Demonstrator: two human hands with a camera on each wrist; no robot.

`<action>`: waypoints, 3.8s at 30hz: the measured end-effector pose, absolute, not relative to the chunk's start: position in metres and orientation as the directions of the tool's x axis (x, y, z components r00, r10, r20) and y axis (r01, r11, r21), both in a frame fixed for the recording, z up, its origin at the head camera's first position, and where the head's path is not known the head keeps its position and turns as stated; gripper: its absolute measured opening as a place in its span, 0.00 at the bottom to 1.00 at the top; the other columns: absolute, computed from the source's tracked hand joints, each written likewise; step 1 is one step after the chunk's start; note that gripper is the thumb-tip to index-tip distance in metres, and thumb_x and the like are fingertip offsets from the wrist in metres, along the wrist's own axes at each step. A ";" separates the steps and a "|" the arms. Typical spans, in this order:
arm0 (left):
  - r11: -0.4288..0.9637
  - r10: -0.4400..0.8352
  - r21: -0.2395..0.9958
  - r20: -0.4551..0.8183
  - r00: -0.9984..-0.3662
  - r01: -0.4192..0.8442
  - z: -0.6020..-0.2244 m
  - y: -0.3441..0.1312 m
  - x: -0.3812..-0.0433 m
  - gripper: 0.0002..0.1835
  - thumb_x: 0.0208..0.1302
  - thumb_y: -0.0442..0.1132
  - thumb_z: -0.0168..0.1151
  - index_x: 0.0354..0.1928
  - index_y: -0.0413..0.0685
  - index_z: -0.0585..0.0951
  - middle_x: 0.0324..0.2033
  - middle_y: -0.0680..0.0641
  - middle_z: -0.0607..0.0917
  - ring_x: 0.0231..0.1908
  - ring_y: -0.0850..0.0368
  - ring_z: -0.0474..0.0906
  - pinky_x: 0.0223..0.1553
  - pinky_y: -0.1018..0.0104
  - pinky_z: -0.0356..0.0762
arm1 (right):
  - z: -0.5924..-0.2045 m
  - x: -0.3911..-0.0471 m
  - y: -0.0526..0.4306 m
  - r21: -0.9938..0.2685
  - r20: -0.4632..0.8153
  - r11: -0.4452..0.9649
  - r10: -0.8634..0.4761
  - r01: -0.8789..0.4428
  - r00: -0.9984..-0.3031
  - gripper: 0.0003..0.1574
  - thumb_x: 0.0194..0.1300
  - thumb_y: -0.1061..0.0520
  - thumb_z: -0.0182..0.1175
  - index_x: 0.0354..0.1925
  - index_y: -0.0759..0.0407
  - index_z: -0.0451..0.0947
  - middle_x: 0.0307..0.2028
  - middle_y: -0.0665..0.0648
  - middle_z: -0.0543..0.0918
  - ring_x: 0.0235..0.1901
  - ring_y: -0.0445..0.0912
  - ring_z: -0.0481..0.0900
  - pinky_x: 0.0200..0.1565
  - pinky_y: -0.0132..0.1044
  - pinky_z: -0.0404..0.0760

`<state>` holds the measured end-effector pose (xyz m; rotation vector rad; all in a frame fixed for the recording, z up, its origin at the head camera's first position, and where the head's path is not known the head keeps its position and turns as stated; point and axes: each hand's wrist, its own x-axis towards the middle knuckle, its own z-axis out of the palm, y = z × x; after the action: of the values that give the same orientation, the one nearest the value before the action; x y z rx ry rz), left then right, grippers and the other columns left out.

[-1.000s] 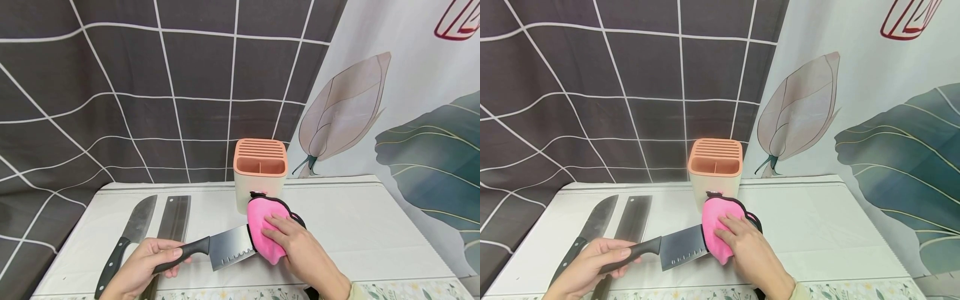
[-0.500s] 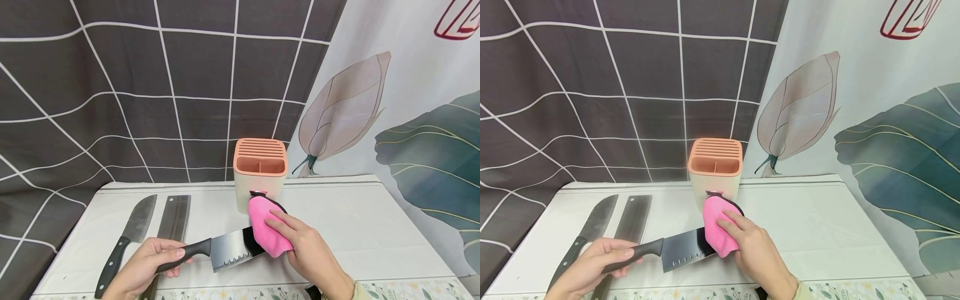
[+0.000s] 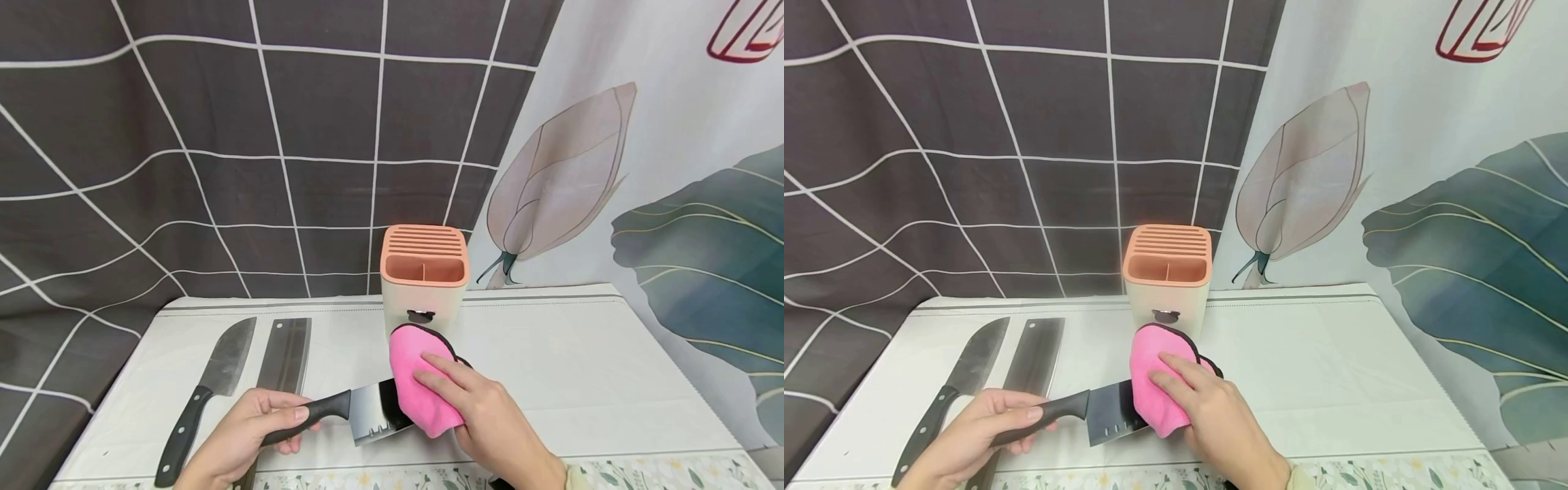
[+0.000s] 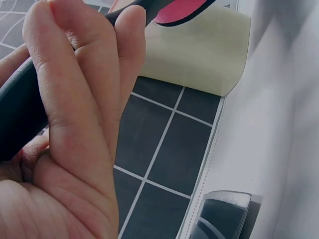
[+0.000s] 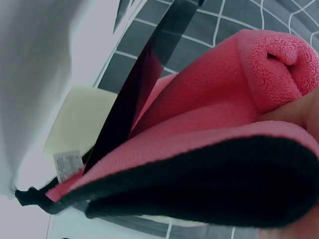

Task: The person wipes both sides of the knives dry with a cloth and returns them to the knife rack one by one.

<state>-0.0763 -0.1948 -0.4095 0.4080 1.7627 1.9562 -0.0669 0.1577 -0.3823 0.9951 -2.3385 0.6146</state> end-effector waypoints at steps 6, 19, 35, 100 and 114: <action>-0.072 0.530 0.986 -0.091 -0.843 -0.152 -0.410 -0.190 -0.076 0.17 0.72 0.30 0.55 0.47 0.15 0.78 0.34 0.43 0.89 0.24 0.63 0.82 0.30 0.69 0.81 | -0.383 -0.066 0.153 -0.207 0.635 0.569 -0.541 -0.796 -0.552 0.48 0.38 0.76 0.49 0.60 0.55 0.80 0.62 0.56 0.79 0.54 0.51 0.83 0.50 0.38 0.82; -0.078 0.527 0.986 -0.082 -0.846 -0.144 -0.411 -0.182 -0.076 0.16 0.72 0.31 0.56 0.48 0.16 0.78 0.33 0.43 0.90 0.24 0.62 0.82 0.29 0.68 0.82 | -0.381 -0.064 0.122 -0.021 0.857 0.387 -0.468 -0.922 -0.216 0.19 0.76 0.52 0.56 0.52 0.65 0.82 0.53 0.68 0.82 0.50 0.57 0.84 0.57 0.40 0.79; -0.057 0.532 0.982 -0.125 -0.838 -0.183 -0.410 -0.182 -0.076 0.16 0.72 0.32 0.56 0.48 0.18 0.80 0.35 0.36 0.89 0.24 0.63 0.82 0.28 0.71 0.80 | -0.408 -0.057 0.120 -0.038 0.610 0.411 -0.713 -0.911 -0.347 0.45 0.49 0.43 0.79 0.64 0.52 0.76 0.68 0.59 0.72 0.66 0.54 0.73 0.65 0.46 0.70; -0.118 0.553 0.984 -0.044 -0.832 -0.130 -0.408 -0.197 -0.076 0.16 0.74 0.29 0.52 0.51 0.17 0.77 0.38 0.45 0.90 0.25 0.64 0.81 0.30 0.72 0.79 | -0.385 -0.079 0.176 -0.125 0.483 0.674 -0.600 -0.728 -0.638 0.39 0.43 0.77 0.54 0.48 0.46 0.87 0.56 0.50 0.84 0.56 0.50 0.80 0.57 0.48 0.78; -0.114 0.552 0.983 -0.058 -0.832 -0.144 -0.407 -0.201 -0.077 0.17 0.74 0.29 0.51 0.53 0.15 0.75 0.39 0.45 0.90 0.26 0.63 0.82 0.31 0.72 0.80 | -0.378 -0.081 0.190 -0.138 0.481 0.736 -0.535 -0.662 -0.695 0.44 0.34 0.77 0.47 0.46 0.48 0.88 0.53 0.52 0.84 0.54 0.50 0.82 0.52 0.47 0.81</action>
<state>-0.0769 -0.2010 -0.4070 0.4493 1.7015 1.9937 -0.0806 0.1895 -0.3784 0.9167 -2.5244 0.4234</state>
